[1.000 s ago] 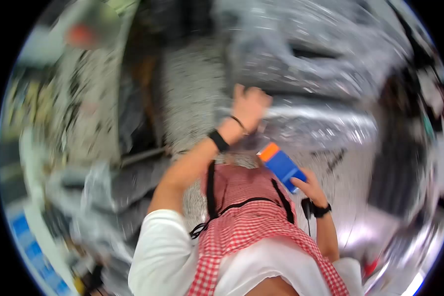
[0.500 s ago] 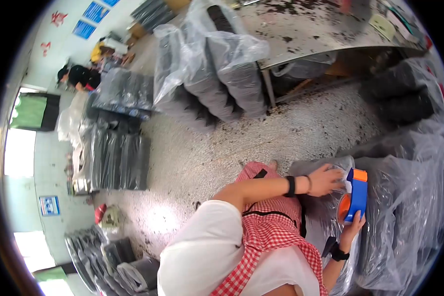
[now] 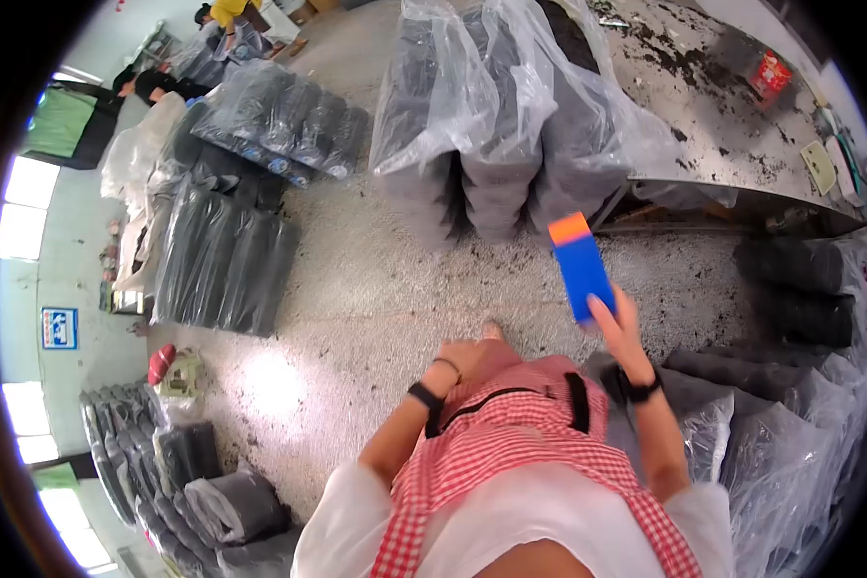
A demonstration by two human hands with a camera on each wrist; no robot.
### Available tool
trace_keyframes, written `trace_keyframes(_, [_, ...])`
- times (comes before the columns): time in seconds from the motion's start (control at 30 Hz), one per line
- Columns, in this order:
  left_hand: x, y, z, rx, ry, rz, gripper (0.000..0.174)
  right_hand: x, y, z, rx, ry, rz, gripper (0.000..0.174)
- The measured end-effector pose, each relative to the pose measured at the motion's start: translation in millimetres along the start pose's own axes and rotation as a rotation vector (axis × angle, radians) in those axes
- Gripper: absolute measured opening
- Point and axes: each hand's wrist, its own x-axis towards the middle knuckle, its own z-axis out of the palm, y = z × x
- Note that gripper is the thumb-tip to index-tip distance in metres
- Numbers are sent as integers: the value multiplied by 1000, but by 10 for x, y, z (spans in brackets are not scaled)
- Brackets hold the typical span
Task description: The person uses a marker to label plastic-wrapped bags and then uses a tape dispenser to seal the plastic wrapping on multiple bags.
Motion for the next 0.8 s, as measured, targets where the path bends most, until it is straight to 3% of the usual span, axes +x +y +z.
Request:
trace_keyframes(0.1, [-173, -580, -74, -86, 129, -48, 38, 1630, 59, 522, -435, 100, -338, 37])
trace_keyframes(0.13, [-213, -743, -29, -84, 123, -52, 38, 2149, -12, 683, -614, 258, -542, 39])
trace_keyframes(0.2, [-315, -1152, 48, -25, 146, -147, 25, 3073, 44, 809, -1011, 464, -541, 38])
trace_keyframes(0.23, [-342, -1296, 34, -55, 93, -177, 30, 3517, 232, 758, -1083, 471, -545, 37])
trace_keyframes(0.27, [-372, -1449, 4, -84, 39, -209, 36, 3896, 457, 693, -1240, 540, -664, 35])
trace_keyframes(0.33, [-487, -1773, -21, -175, 134, -209, 37, 4312, 758, 609, -1369, 540, -482, 32])
trace_keyframes(0.37, [-526, -1904, -19, -301, 221, -190, 37, 4431, 987, 568, -1431, 542, -471, 32])
trace_keyframes(0.4, [-541, -2070, -74, -303, 212, -187, 37, 4512, 1109, 577, -1471, 425, -245, 30])
trace_keyframes(0.57, [-247, -3141, -666, -385, 159, -111, 40, 4724, 1220, 654, -1616, 421, -224, 29])
trace_keyframes(0.6, [-126, -3417, -876, -365, 151, -99, 40, 4730, 1150, 681, -1516, 446, -192, 30])
trace_keyframes(0.67, [122, -3909, -1314, -269, 79, -124, 40, 4477, 697, 953, -1265, 636, -528, 29])
trace_keyframes(0.73, [381, -4458, -1741, -138, 208, 4, 42, 4030, 322, 1386, -1148, 679, -499, 24])
trace_keyframes(0.8, [705, -4991, -2375, -155, 303, 128, 44, 3522, 439, 1852, -954, 650, -336, 21])
